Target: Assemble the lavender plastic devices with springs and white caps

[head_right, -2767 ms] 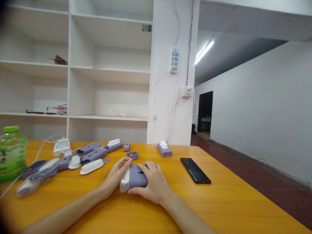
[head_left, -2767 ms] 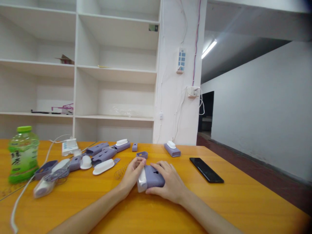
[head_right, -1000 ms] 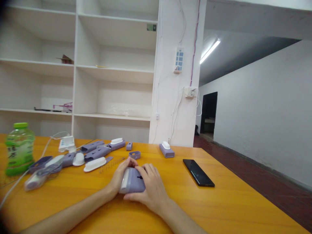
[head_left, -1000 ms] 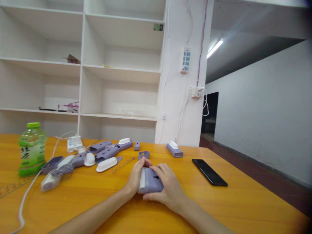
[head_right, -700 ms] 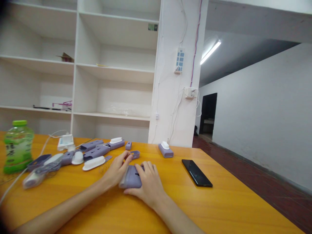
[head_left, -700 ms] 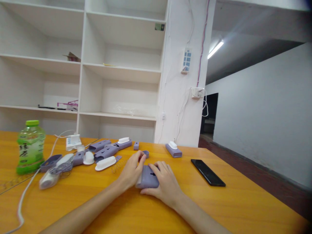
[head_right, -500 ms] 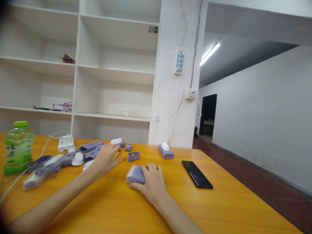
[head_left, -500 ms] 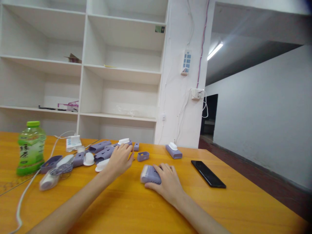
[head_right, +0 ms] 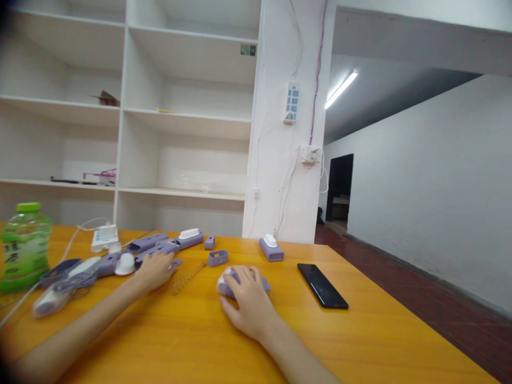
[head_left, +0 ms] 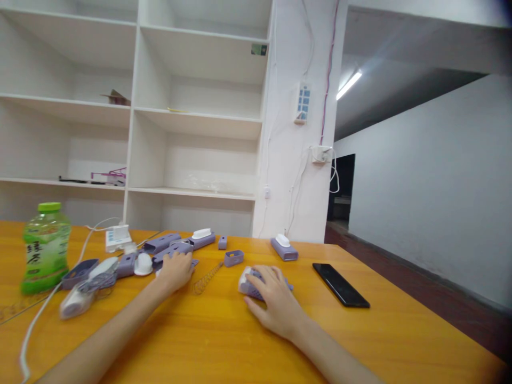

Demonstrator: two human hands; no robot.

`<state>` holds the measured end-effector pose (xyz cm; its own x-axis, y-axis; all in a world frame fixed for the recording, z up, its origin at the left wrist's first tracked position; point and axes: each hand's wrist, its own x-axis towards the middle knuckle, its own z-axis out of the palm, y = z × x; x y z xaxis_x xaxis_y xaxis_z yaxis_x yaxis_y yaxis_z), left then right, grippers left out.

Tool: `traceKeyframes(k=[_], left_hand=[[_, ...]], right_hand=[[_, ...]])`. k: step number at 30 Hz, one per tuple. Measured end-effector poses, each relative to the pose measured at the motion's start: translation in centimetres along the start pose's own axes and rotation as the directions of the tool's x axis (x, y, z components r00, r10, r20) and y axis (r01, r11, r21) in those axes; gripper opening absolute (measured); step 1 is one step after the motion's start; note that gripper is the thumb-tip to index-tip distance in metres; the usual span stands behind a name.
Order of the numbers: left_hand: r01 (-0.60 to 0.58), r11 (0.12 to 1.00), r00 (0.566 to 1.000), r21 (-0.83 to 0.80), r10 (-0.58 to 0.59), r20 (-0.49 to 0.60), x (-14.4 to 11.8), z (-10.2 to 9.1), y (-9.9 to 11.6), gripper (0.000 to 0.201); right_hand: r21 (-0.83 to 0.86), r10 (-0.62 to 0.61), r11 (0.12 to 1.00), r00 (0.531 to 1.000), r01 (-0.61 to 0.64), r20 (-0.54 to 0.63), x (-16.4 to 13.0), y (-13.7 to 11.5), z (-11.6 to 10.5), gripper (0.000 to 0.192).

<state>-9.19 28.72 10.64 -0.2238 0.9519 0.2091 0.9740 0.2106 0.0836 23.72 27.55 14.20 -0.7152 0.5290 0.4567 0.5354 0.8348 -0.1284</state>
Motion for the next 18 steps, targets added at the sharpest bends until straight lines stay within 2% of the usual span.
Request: traceKeyframes(k=[4,8,11,13,14,18], left_hand=[[-0.002,1.0,0.999,-0.031,0.003,0.048,0.7,0.3,-0.6,0.039],[0.011,0.993,0.994,-0.113,0.001,0.105,1.4,0.1,-1.4,0.041],[0.034,0.982,0.992,-0.187,-0.01,0.127,1.6,0.0,-1.7,0.035],[0.043,0.971,0.993,-0.237,-0.016,0.114,1.4,0.1,-1.6,0.027],[0.046,0.964,0.995,-0.261,-0.021,0.099,1.3,0.2,-1.5,0.023],[0.022,0.933,0.999,-0.36,-0.03,-0.017,1.2,0.2,-1.3,0.022]], right_hand=[[0.038,-0.17,0.985,0.984,0.168,0.062,0.1,-3.1,0.1,0.039],[0.004,-0.314,0.949,0.941,0.316,0.127,1.4,-5.3,0.4,0.038],[-0.067,-0.34,0.933,0.926,0.354,0.163,4.1,-6.0,1.2,0.055],[-0.119,-0.312,0.935,0.934,0.334,0.172,6.5,-6.0,2.5,0.058],[-0.144,-0.314,0.928,0.929,0.344,0.196,7.6,-6.0,3.3,0.054],[-0.161,-0.334,0.908,0.902,0.386,0.274,11.1,-5.8,6.8,0.017]])
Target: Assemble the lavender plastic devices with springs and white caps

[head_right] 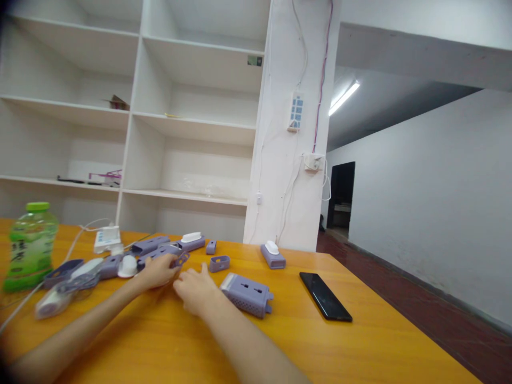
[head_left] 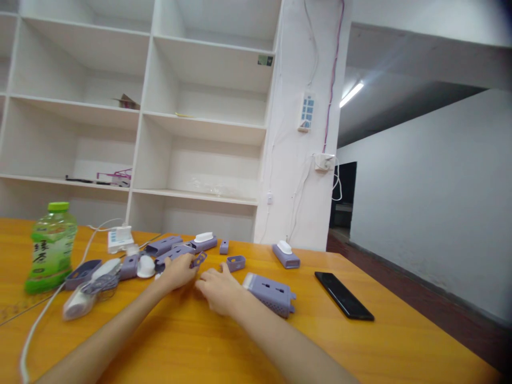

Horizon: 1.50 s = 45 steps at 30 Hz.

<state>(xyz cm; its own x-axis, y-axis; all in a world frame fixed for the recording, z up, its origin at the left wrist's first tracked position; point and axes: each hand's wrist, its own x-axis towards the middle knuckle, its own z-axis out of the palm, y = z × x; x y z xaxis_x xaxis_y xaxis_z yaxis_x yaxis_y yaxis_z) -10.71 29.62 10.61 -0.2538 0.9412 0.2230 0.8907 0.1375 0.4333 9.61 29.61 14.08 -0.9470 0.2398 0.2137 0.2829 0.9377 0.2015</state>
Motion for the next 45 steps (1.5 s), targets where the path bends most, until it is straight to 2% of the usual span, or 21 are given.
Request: traceKeyframes(k=[2,4,7,8,10,12,15,17,18,20,23,26,31,34,39,45], left_hand=[[-0.044,0.997,0.997,-0.069,0.039,-0.066,0.2,-0.5,0.0,0.023],[-0.105,0.982,0.989,-0.158,0.086,-0.123,0.5,-1.4,0.2,0.022],[-0.194,0.928,0.974,-0.317,0.145,-0.172,0.3,-2.7,1.6,0.024],[-0.221,0.901,0.971,-0.374,0.166,-0.174,-0.1,-2.9,2.5,0.028],[-0.275,0.827,0.961,-0.49,0.227,-0.157,-1.3,-2.7,4.9,0.036],[-0.292,0.743,0.951,-0.603,0.29,-0.103,-3.1,-1.7,7.8,0.034],[-0.26,0.645,0.928,-0.718,0.373,0.0,-6.5,0.8,11.6,0.035],[-0.137,0.507,0.894,-0.851,0.434,0.115,-8.5,2.4,13.0,0.038],[-0.102,0.491,0.888,-0.865,0.436,0.142,-9.3,3.0,13.3,0.038],[-0.102,0.521,0.898,-0.847,0.415,0.146,-10.2,3.4,13.3,0.035],[-0.173,0.576,0.929,-0.799,0.365,0.062,-9.9,2.9,13.1,0.025],[-0.223,0.615,0.944,-0.757,0.331,-0.009,-9.3,2.2,13.3,0.018],[-0.337,0.741,0.93,-0.581,0.359,-0.081,-9.6,2.2,13.5,0.007],[-0.387,0.787,0.917,-0.48,0.382,-0.115,-10.0,2.5,13.4,0.01],[-0.412,0.774,0.899,-0.481,0.431,-0.076,-9.9,2.3,13.5,0.02],[-0.437,0.75,0.883,-0.497,0.462,-0.079,-10.2,2.3,13.7,0.025]], right_hand=[[0.013,-0.023,1.0,1.0,0.023,-0.007,1.2,-0.1,0.3,0.01],[0.023,-0.044,0.999,0.998,0.045,-0.038,1.6,-0.5,-0.7,0.017],[0.067,-0.059,0.995,0.988,0.069,-0.141,0.4,-1.7,-4.5,0.033],[0.137,-0.042,0.988,0.973,0.074,-0.225,-0.6,-2.0,-6.1,0.033],[0.313,0.086,0.949,0.935,0.028,-0.343,-3.3,-2.4,-8.7,0.03],[0.48,0.274,0.874,0.89,-0.073,-0.363,-6.8,-2.0,-10.1,0.025],[0.572,0.437,0.79,0.858,-0.221,-0.271,-11.6,-0.3,-9.3,0.025],[0.581,0.477,0.763,0.853,-0.283,-0.212,-13.6,0.9,-7.8,0.024],[0.583,0.481,0.758,0.854,-0.293,-0.197,-14.2,1.2,-7.1,0.026],[0.588,0.482,0.752,0.857,-0.298,-0.182,-14.4,1.3,-5.9,0.032],[0.586,0.485,0.75,0.857,-0.306,-0.173,-13.8,0.3,-4.8,0.037],[0.584,0.498,0.747,0.85,-0.319,-0.173,-13.4,-0.6,-4.1,0.027],[0.593,0.517,0.744,0.828,-0.309,-0.217,-13.9,-0.2,-3.5,0.014],[0.592,0.531,0.742,0.816,-0.315,-0.23,-14.1,0.4,-3.6,0.01],[0.599,0.557,0.723,0.804,-0.344,-0.211,-14.0,0.7,-3.6,0.011],[0.63,0.611,0.685,0.758,-0.365,-0.226,-14.0,0.6,-3.7,0.01]])
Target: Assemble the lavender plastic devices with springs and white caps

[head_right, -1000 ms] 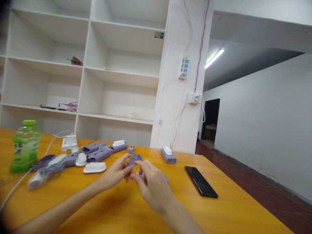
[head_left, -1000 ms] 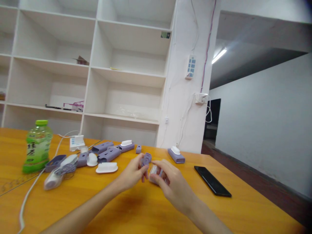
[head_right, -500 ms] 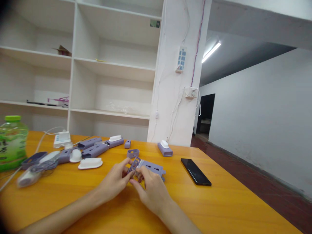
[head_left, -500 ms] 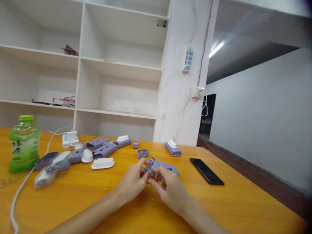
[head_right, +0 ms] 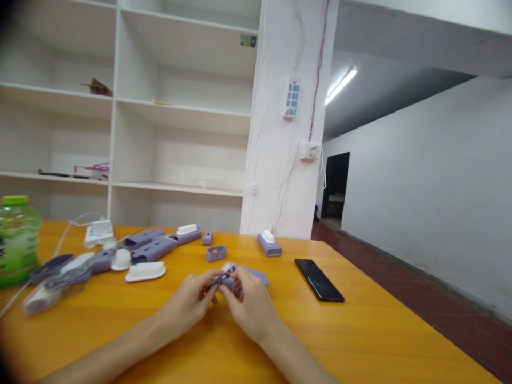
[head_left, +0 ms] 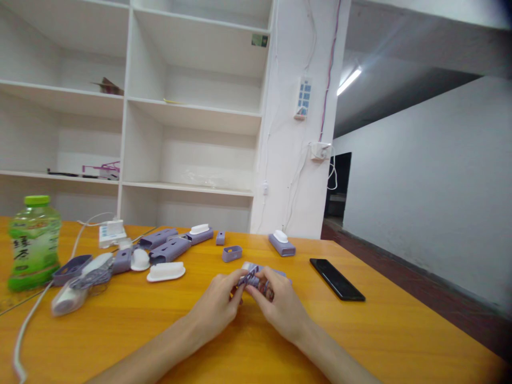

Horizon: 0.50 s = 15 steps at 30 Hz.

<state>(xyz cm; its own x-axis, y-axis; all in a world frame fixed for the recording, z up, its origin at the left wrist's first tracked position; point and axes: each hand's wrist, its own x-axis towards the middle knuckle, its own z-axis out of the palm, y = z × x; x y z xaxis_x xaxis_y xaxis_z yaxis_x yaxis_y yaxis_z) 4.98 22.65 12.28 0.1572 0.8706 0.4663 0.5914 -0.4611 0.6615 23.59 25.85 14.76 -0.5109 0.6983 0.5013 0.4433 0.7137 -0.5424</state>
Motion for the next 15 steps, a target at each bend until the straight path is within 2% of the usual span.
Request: traceKeyframes(k=[6,15], left_hand=[[0.006,0.994,1.0,-0.106,-0.008,-0.013,-0.35,0.25,0.58,0.009],[0.032,0.95,0.999,-0.309,-0.017,0.051,-0.65,0.88,0.56,0.002]], right_hand=[[0.017,0.032,0.999,0.999,-0.032,0.007,-0.05,0.04,0.13,0.014],[0.107,0.038,0.993,0.998,-0.043,0.048,-0.03,-0.44,0.22,0.017]])
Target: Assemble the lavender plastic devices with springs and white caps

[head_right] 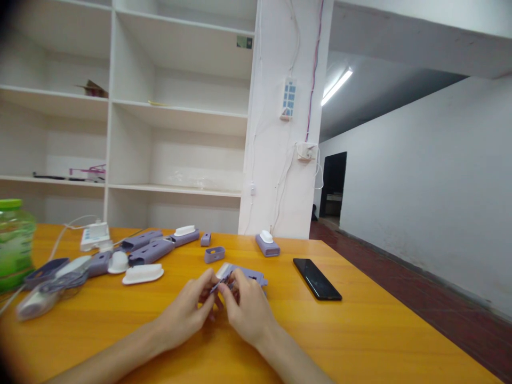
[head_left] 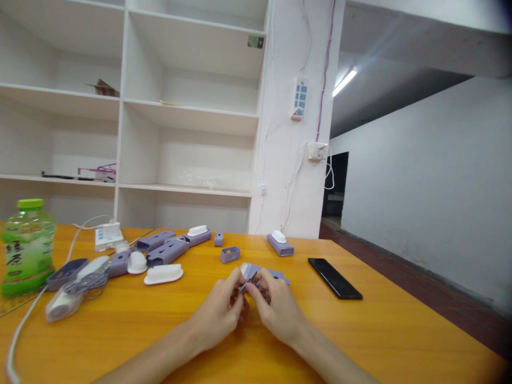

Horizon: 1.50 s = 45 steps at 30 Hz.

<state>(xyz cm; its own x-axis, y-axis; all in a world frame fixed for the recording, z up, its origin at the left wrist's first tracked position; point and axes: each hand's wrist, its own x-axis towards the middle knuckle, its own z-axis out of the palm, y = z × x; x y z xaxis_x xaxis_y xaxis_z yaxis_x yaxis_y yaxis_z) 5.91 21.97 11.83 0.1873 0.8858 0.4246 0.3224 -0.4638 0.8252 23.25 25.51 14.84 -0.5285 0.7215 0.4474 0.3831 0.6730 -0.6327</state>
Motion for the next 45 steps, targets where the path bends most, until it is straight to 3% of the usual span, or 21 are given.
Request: traceKeyframes(k=[6,11,15,18,21,23,26,28,30,34,39,45], left_hand=[[-0.009,0.997,0.998,-0.072,0.013,0.059,0.0,-0.2,0.6,0.006],[-0.046,0.989,0.999,0.139,0.043,0.028,-0.1,-0.8,0.2,0.012],[-0.028,0.976,0.999,0.216,0.037,-0.035,0.1,-0.7,-0.3,0.014],[0.067,0.995,0.996,0.073,-0.063,-0.058,0.6,-0.5,-0.6,0.018],[0.164,0.974,0.983,-0.159,-0.175,-0.059,1.2,-0.5,-1.0,0.025],[0.205,0.937,0.971,-0.283,-0.23,-0.057,1.6,-0.5,-1.4,0.031],[0.26,0.876,0.957,-0.406,-0.289,-0.012,1.8,-0.5,-1.8,0.039],[0.279,0.847,0.954,-0.452,-0.297,0.034,1.8,-0.4,-1.9,0.042],[0.283,0.836,0.956,-0.47,-0.283,0.073,1.6,-0.1,-1.8,0.044],[0.292,0.815,0.956,-0.5,-0.27,0.117,1.2,0.3,-1.7,0.046],[0.296,0.784,0.953,-0.546,-0.278,0.117,1.1,0.8,-1.5,0.051],[0.24,0.78,0.967,-0.578,-0.246,0.069,1.2,1.3,-0.7,0.047]], right_hand=[[0.092,0.09,0.992,0.996,-0.091,0.017,0.1,0.0,0.3,0.031],[0.188,0.265,0.937,0.949,-0.296,0.173,-0.2,0.7,0.6,0.043],[0.249,0.303,0.897,0.917,-0.366,0.258,-0.2,1.3,0.7,0.052],[0.289,0.33,0.861,0.891,-0.419,0.311,0.3,1.5,0.5,0.057],[0.273,0.352,0.86,0.889,-0.43,0.291,0.7,1.6,-0.3,0.06],[0.218,0.299,0.915,0.933,-0.34,0.198,0.8,1.6,-1.2,0.05],[0.021,0.025,0.999,0.998,-0.027,0.066,0.6,1.5,-2.6,0.028],[-0.109,-0.172,0.977,0.98,0.183,0.104,0.4,1.4,-3.1,0.035],[-0.165,-0.266,0.942,0.949,0.293,0.169,0.3,1.5,-3.1,0.042],[-0.233,-0.308,0.908,0.931,0.349,0.194,0.5,2.2,-2.3,0.028],[-0.261,-0.355,0.89,0.928,0.373,0.115,0.8,3.1,-1.4,0.018],[-0.298,-0.277,0.92,0.96,0.254,-0.037,0.6,3.6,0.2,0.012]])
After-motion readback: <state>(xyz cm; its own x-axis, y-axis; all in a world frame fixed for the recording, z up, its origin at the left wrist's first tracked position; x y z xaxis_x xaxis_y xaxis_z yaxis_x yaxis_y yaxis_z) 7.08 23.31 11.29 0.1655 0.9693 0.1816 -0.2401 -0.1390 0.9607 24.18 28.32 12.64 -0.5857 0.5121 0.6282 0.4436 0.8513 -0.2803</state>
